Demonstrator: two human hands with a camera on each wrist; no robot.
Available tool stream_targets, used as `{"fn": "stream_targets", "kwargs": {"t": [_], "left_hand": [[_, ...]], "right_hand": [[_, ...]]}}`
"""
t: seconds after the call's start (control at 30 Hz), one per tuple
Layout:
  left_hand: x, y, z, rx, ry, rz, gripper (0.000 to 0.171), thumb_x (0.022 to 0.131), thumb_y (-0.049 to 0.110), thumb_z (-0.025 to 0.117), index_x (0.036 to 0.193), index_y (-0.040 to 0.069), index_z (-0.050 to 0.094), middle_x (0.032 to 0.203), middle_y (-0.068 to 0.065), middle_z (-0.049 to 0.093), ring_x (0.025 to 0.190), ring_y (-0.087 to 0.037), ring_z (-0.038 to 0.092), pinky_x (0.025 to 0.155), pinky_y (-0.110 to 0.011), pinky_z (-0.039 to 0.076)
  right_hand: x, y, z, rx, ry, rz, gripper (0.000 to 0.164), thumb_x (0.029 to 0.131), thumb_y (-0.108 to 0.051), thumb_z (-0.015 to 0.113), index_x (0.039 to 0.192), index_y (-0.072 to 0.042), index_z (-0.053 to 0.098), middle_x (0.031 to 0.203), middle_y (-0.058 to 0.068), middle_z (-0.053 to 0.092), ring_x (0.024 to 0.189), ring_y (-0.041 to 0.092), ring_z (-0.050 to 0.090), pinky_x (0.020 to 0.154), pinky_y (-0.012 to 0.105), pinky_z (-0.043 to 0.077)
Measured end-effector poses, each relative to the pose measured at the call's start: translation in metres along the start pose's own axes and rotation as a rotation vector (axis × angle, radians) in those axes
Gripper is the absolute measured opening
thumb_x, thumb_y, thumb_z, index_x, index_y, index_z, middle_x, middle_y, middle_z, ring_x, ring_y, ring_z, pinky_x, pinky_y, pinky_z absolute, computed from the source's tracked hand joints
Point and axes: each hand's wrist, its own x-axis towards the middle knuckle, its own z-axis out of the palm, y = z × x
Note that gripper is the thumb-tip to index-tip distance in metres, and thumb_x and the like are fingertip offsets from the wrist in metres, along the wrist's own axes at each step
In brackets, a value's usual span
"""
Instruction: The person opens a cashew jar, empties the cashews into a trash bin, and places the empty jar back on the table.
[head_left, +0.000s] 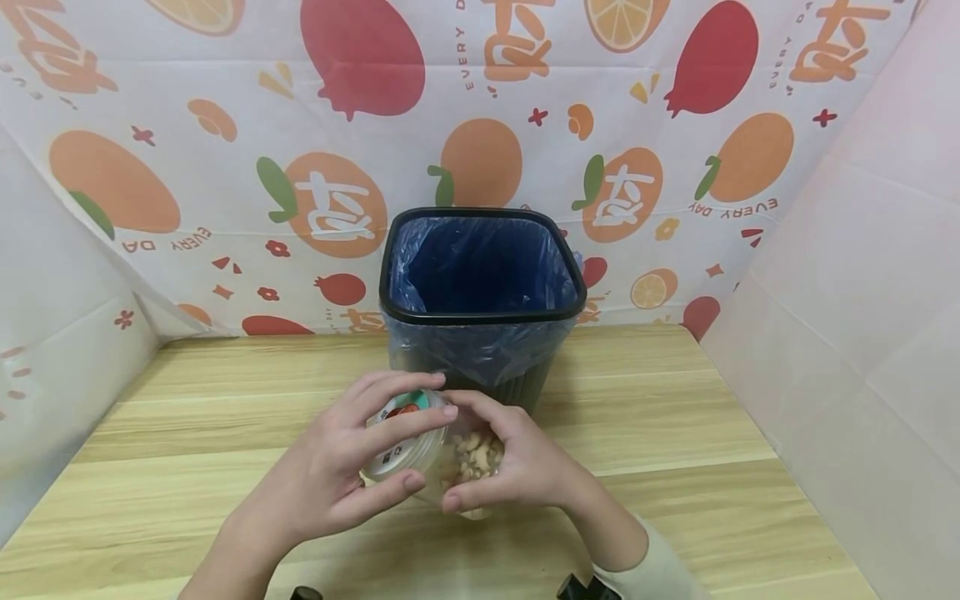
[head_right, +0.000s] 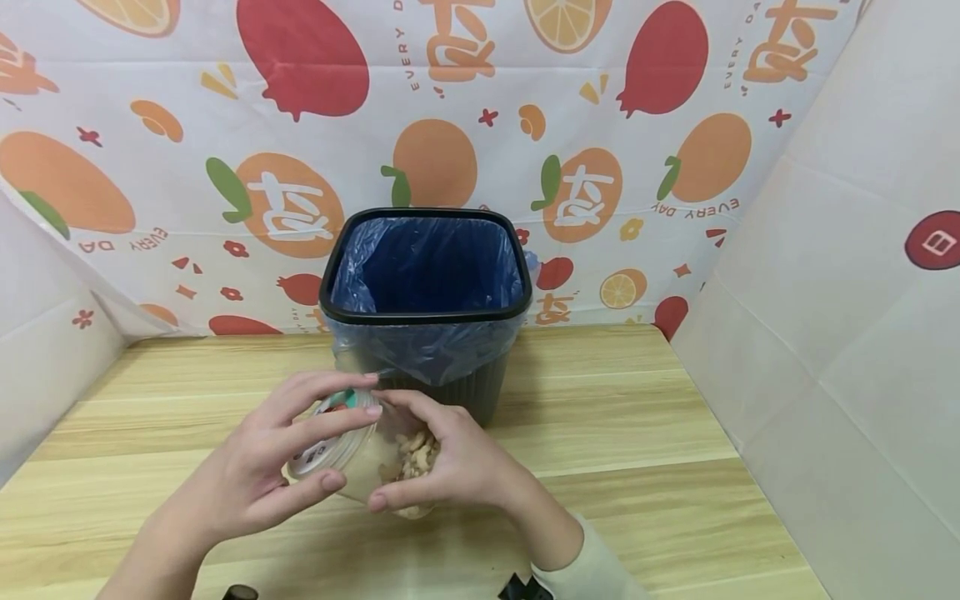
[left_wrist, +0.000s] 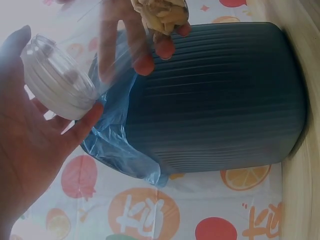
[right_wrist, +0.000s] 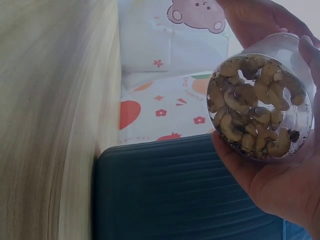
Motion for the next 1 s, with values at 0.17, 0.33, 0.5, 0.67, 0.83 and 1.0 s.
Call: {"fn": "stream_targets", "kwargs": {"t": [0.17,0.33,0.5,0.67,0.83,1.0], "left_hand": [[-0.002,-0.003,0.001,0.018,0.013,-0.004,0.044,0.1,0.044,0.057,0.131,0.014,0.066,0.136,-0.011,0.059,0.122,-0.027,0.055,0.108,-0.021,0.037],[-0.004,-0.005,0.002,0.058,0.025,-0.02,0.046,0.1,0.047,0.056,0.131,0.014,0.066,0.133,-0.01,0.06,0.119,-0.026,0.056,0.107,-0.02,0.038],[-0.007,-0.004,0.004,0.109,0.03,-0.081,0.047,0.098,0.05,0.059,0.13,0.017,0.067,0.131,-0.008,0.062,0.119,-0.024,0.057,0.102,-0.019,0.04],[-0.008,-0.004,0.004,0.152,0.056,-0.127,0.047,0.098,0.051,0.058,0.129,0.019,0.067,0.129,-0.007,0.063,0.116,-0.024,0.059,0.097,-0.018,0.042],[-0.008,-0.005,0.002,0.164,0.122,-0.137,0.048,0.099,0.053,0.054,0.125,0.015,0.069,0.127,-0.009,0.064,0.108,-0.022,0.058,0.086,-0.019,0.043],[-0.009,-0.006,-0.001,0.172,0.146,-0.13,0.049,0.099,0.053,0.054,0.124,0.015,0.07,0.125,-0.011,0.065,0.106,-0.021,0.057,0.083,-0.02,0.043]], "right_hand": [[0.0,0.0,0.002,-0.061,0.029,-0.019,0.088,0.074,-0.028,0.09,0.148,-0.026,0.043,0.138,-0.006,0.06,0.122,0.016,0.06,0.104,0.035,0.05],[0.001,-0.002,0.005,-0.121,0.069,-0.017,0.093,0.069,-0.02,0.093,0.147,-0.027,0.043,0.14,-0.009,0.058,0.126,0.014,0.058,0.106,0.034,0.048],[0.0,-0.005,0.008,-0.2,0.115,0.01,0.095,0.067,-0.025,0.094,0.146,-0.032,0.043,0.139,-0.013,0.057,0.124,0.011,0.058,0.106,0.031,0.048],[-0.002,-0.005,0.011,-0.269,0.146,0.035,0.097,0.066,-0.033,0.095,0.147,-0.036,0.042,0.142,-0.016,0.055,0.127,0.008,0.056,0.107,0.03,0.047],[-0.003,-0.004,0.011,-0.33,0.171,0.062,0.1,0.064,-0.037,0.095,0.148,-0.036,0.041,0.143,-0.019,0.053,0.127,0.005,0.055,0.106,0.03,0.048],[-0.004,-0.002,0.01,-0.343,0.185,0.071,0.101,0.063,-0.038,0.095,0.148,-0.038,0.04,0.143,-0.018,0.053,0.127,0.005,0.055,0.106,0.031,0.048]]}}
